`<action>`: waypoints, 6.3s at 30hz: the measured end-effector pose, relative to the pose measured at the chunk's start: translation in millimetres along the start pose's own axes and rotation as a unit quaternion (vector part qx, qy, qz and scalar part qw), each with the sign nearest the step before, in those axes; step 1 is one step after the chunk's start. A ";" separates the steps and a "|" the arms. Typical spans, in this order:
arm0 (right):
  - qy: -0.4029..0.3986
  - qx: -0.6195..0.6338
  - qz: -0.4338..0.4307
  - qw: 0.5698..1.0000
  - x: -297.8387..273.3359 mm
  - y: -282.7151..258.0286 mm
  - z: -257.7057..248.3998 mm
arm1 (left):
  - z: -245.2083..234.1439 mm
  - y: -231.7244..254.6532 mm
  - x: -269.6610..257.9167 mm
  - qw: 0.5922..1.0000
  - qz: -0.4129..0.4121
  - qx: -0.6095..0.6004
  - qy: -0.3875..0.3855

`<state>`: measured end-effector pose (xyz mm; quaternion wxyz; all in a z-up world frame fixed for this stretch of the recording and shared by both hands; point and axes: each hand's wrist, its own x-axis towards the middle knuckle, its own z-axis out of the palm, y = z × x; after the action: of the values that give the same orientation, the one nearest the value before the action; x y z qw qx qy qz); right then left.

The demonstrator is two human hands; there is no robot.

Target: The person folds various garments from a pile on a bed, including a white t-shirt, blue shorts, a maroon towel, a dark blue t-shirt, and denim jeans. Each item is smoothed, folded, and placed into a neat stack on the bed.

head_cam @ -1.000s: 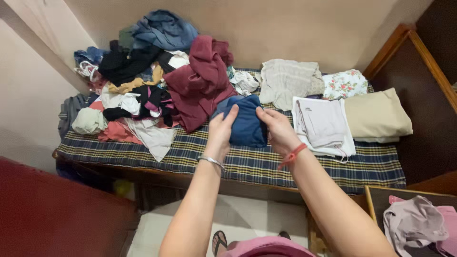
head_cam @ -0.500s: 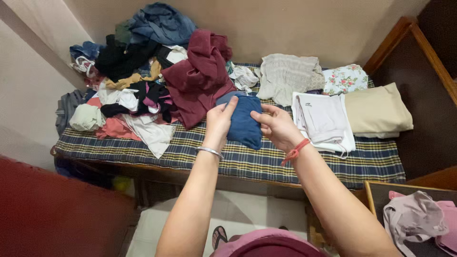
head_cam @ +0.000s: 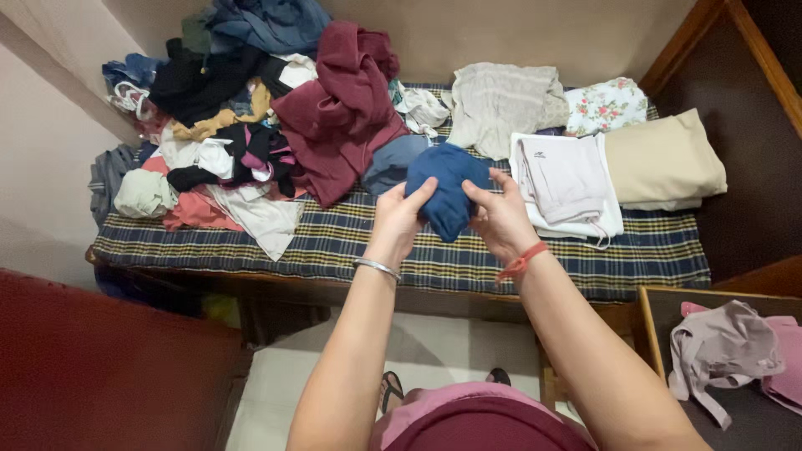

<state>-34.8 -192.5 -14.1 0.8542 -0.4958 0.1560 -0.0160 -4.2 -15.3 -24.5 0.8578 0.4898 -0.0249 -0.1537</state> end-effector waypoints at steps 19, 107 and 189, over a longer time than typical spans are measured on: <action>-0.155 -0.016 0.066 0.986 -24.2 -14.0 -66.9 | 17.6 -49.2 -14.1 0.994 -0.059 -0.081 0.033; -0.028 -0.664 -0.149 0.733 -312.5 -14.8 -649.9 | 411.2 -378.2 -324.1 0.748 0.219 0.574 0.250; -0.008 -0.390 -0.067 0.918 462.3 179.5 269.1 | -361.7 294.4 235.6 0.806 0.281 0.406 0.327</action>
<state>457.9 41.0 -159.1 0.5913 -0.7990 0.1095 -0.0076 360.3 357.2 12.0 0.5434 0.7864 0.0599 0.2876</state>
